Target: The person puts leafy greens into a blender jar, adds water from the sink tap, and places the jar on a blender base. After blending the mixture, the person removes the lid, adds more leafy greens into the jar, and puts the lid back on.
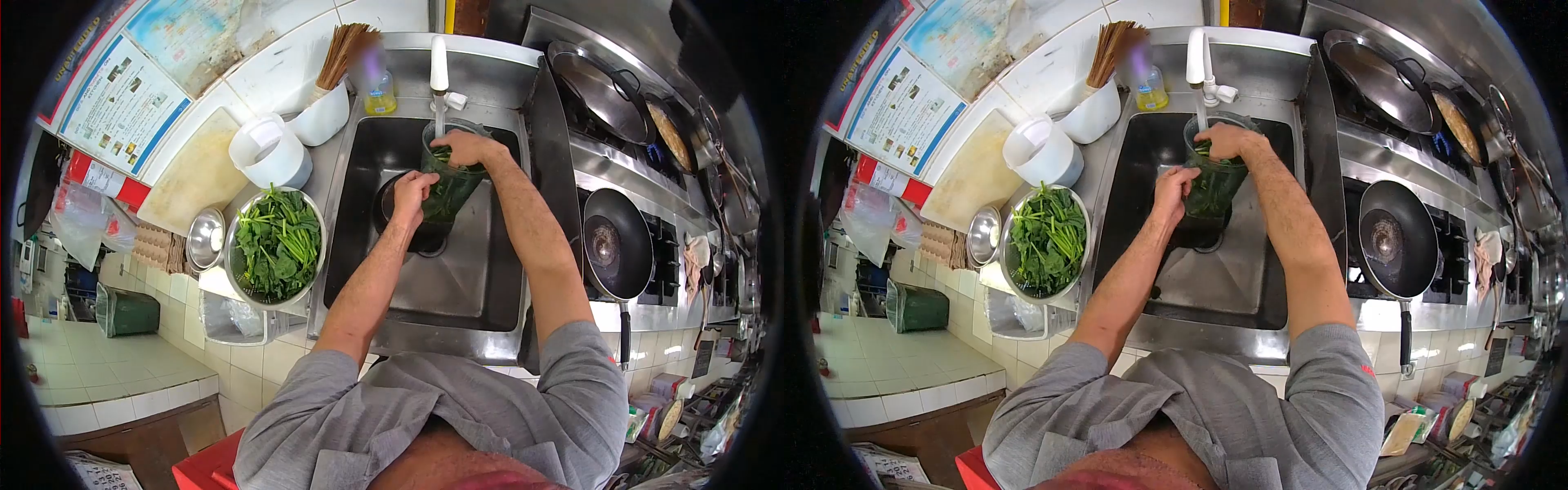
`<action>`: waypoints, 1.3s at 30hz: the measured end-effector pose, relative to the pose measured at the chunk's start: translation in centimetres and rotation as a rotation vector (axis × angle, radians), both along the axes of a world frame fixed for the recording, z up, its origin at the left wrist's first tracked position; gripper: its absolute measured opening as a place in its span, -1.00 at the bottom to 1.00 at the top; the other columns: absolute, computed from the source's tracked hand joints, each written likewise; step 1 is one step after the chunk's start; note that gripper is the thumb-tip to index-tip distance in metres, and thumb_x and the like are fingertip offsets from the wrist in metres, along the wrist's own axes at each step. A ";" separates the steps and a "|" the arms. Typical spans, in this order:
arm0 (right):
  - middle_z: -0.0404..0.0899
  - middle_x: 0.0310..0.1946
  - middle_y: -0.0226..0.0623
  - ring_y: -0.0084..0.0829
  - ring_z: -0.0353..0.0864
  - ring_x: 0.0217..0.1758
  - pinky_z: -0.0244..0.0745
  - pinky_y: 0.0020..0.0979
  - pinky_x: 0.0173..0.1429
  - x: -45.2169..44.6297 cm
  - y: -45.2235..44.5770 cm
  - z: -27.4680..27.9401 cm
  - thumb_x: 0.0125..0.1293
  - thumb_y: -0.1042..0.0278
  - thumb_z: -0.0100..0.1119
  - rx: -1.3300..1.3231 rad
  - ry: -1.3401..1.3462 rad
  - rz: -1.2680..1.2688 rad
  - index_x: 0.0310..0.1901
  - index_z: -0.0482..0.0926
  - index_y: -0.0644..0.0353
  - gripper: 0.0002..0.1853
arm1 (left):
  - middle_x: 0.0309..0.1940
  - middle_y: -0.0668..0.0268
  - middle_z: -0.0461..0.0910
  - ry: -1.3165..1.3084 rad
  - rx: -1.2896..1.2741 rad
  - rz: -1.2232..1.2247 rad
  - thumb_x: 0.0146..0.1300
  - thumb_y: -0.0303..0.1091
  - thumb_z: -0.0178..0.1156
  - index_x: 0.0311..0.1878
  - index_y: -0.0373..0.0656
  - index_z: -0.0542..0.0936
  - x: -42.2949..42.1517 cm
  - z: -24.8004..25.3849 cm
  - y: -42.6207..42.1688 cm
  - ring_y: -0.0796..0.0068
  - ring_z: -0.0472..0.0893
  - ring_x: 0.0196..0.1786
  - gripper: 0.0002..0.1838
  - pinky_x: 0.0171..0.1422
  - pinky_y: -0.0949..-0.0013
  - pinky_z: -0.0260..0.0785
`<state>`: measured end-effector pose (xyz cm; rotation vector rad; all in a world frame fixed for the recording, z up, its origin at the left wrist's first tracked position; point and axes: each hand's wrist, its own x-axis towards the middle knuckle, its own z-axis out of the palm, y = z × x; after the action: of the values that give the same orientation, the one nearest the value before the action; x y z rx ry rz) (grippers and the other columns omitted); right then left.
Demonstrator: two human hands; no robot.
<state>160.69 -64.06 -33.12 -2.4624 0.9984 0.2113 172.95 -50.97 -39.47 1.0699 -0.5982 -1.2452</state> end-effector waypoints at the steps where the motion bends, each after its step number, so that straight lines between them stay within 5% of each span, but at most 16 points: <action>1: 0.44 0.06 -0.06 -0.16 0.46 0.09 0.35 -0.31 0.18 -0.3 1.0 1.8 -0.10 0.40 0.19 -0.013 -0.078 -0.011 0.13 0.46 0.01 -0.40 | -0.75 0.49 0.30 -0.001 0.000 0.000 -0.03 -0.51 0.26 -0.65 -0.11 0.37 0.1 -0.1 0.0 0.70 0.21 -0.68 -0.75 -0.54 0.54 -0.03; 2: 0.44 0.06 -0.06 -0.16 0.46 0.09 0.35 -0.31 0.18 -0.3 0.9 2.0 -0.10 0.40 0.19 -0.015 -0.079 -0.011 0.13 0.46 0.01 -0.40 | -0.75 0.47 0.31 -0.007 -0.009 -0.005 -0.02 -0.50 0.26 -0.64 -0.11 0.40 0.3 -0.3 0.1 0.69 0.22 -0.68 -0.78 -0.53 0.53 -0.01; 5: 0.65 -0.41 -0.21 -0.31 0.61 -0.25 0.46 -0.38 -0.07 -0.6 -0.6 1.5 -0.09 0.43 0.20 -0.023 -0.302 -0.166 -0.24 0.64 0.16 -0.72 | -0.74 0.46 0.32 -0.027 -0.012 -0.001 -0.01 -0.49 0.25 -0.64 -0.12 0.42 0.5 -0.8 0.3 0.67 0.24 -0.67 -0.79 -0.52 0.52 0.01; 10: 0.63 -0.43 -0.23 -0.40 0.59 -0.31 0.45 -0.40 -0.14 -1.2 -3.5 -0.4 -0.01 0.44 0.21 -0.011 -0.454 -0.236 -0.25 0.64 0.18 -0.78 | -0.74 0.45 0.32 -0.055 0.014 0.036 -0.02 -0.50 0.25 -0.66 -0.14 0.41 1.4 -1.2 1.6 0.67 0.24 -0.67 -0.78 -0.51 0.53 0.01; 15: 0.50 0.00 -0.01 -0.05 0.47 0.06 0.37 -0.24 0.17 -0.8 -7.6 -5.6 0.06 0.30 0.23 -0.425 -0.615 -0.585 0.10 0.46 0.06 -0.51 | -0.74 0.47 0.32 -0.051 0.021 0.068 -0.03 -0.53 0.26 -0.67 -0.13 0.41 1.9 -1.0 5.1 0.68 0.24 -0.65 -0.77 -0.49 0.55 0.03; 17: 0.38 0.12 0.06 0.02 0.35 0.19 0.23 -0.21 0.30 -0.9 -11.1 -8.6 0.07 0.24 0.26 -0.474 -0.562 -0.463 0.18 0.35 0.19 -0.39 | -0.75 0.46 0.33 -0.021 0.021 0.088 -0.02 -0.53 0.25 -0.67 -0.12 0.41 2.2 0.2 7.5 0.69 0.26 -0.64 -0.76 -0.47 0.55 0.05; 18: 0.37 0.16 0.01 -0.09 0.31 0.25 0.19 -0.24 0.33 -1.0 -12.2 -9.5 0.08 0.23 0.27 -0.325 -0.709 -0.426 0.20 0.32 0.28 -0.36 | -0.74 0.46 0.34 -0.027 0.031 0.090 0.00 -0.54 0.25 -0.66 -0.12 0.41 2.5 0.7 8.8 0.70 0.27 -0.63 -0.76 -0.45 0.55 0.06; 19: 0.36 0.20 -0.07 -0.19 0.33 0.27 0.19 -0.28 0.32 -0.7 -13.2 -11.1 0.16 0.19 0.22 -0.196 -0.771 -0.485 0.27 0.28 0.06 -0.37 | -0.74 0.46 0.35 -0.024 0.018 0.105 0.00 -0.54 0.25 -0.66 -0.12 0.41 2.8 1.3 10.1 0.71 0.27 -0.62 -0.76 -0.46 0.56 0.06; 21: 0.42 0.15 -0.10 -0.26 0.39 0.21 0.28 -0.34 0.23 -0.2 -14.1 -12.5 0.20 0.18 0.17 0.030 -1.026 -0.484 0.29 0.26 -0.03 -0.39 | -0.73 0.46 0.36 -0.016 0.004 0.131 0.01 -0.53 0.25 -0.65 -0.12 0.41 3.5 3.0 12.7 0.72 0.27 -0.62 -0.76 -0.46 0.58 0.05; 24: 0.54 -0.30 -0.27 -0.46 0.53 -0.36 0.43 -0.45 -0.26 0.4 -18.6 -16.3 0.24 0.24 0.11 -0.088 -1.044 -0.549 0.24 0.32 0.04 -0.49 | -0.71 0.48 0.39 0.023 -0.006 0.144 -0.01 -0.53 0.29 -0.62 -0.13 0.43 4.1 5.4 16.1 0.75 0.28 -0.61 -0.78 -0.48 0.59 0.04; 25: 0.49 -0.44 -0.36 -0.55 0.43 -0.57 0.34 -0.50 -0.52 1.1 -19.6 -17.1 0.28 0.16 0.06 0.009 -1.085 -0.688 0.14 0.40 0.05 -0.59 | -0.69 0.48 0.41 0.008 -0.004 0.157 -0.02 -0.53 0.30 -0.61 -0.14 0.43 4.1 6.2 17.1 0.75 0.31 -0.60 -0.79 -0.48 0.60 0.06; 27: 0.38 -0.67 -0.36 -0.50 0.33 -0.74 0.24 -0.43 -0.74 1.9 -17.0 -12.7 0.26 -0.22 -0.08 0.395 -1.055 -0.958 -0.20 0.44 0.17 -0.48 | -0.67 0.47 0.43 -0.004 -0.008 0.197 -0.02 -0.53 0.30 -0.59 -0.14 0.44 4.0 7.0 18.9 0.76 0.33 -0.58 -0.79 -0.47 0.61 0.09; 31: 0.37 -0.67 -0.37 -0.46 0.33 -0.73 0.26 -0.43 -0.68 2.2 -18.1 -12.6 0.24 -0.27 -0.07 0.596 -1.006 -1.014 -0.26 0.41 0.17 -0.46 | -0.60 0.45 0.48 0.053 -0.052 0.202 -0.03 -0.54 0.30 -0.54 -0.16 0.46 4.1 8.2 22.4 0.75 0.42 -0.51 -0.82 -0.41 0.62 0.17; 35: 0.44 -0.60 -0.36 -0.44 0.45 -0.54 0.38 -0.36 -0.46 1.9 -15.5 -15.9 0.25 -0.14 0.05 0.941 -1.234 -1.145 -0.26 0.41 0.14 -0.57 | -0.53 0.41 0.52 0.119 -0.094 0.268 -0.01 -0.54 0.28 -0.50 -0.19 0.47 4.3 10.6 26.9 0.70 0.45 -0.46 -0.85 -0.34 0.59 0.23; 39: 0.52 -0.54 -0.44 -0.47 0.49 -0.50 0.36 -0.38 -0.44 3.4 -2.6 -13.9 0.23 0.15 0.16 1.011 -1.271 -0.768 -0.30 0.51 0.14 -0.78 | -0.50 0.38 0.55 0.144 -0.159 0.376 -0.01 -0.57 0.26 -0.46 -0.20 0.49 4.5 12.2 32.6 0.66 0.49 -0.42 -0.88 -0.28 0.57 0.28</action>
<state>164.14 -66.63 -47.02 -0.8165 0.7866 -0.7969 177.46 -18.41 -27.22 0.9010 -0.3584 -0.9209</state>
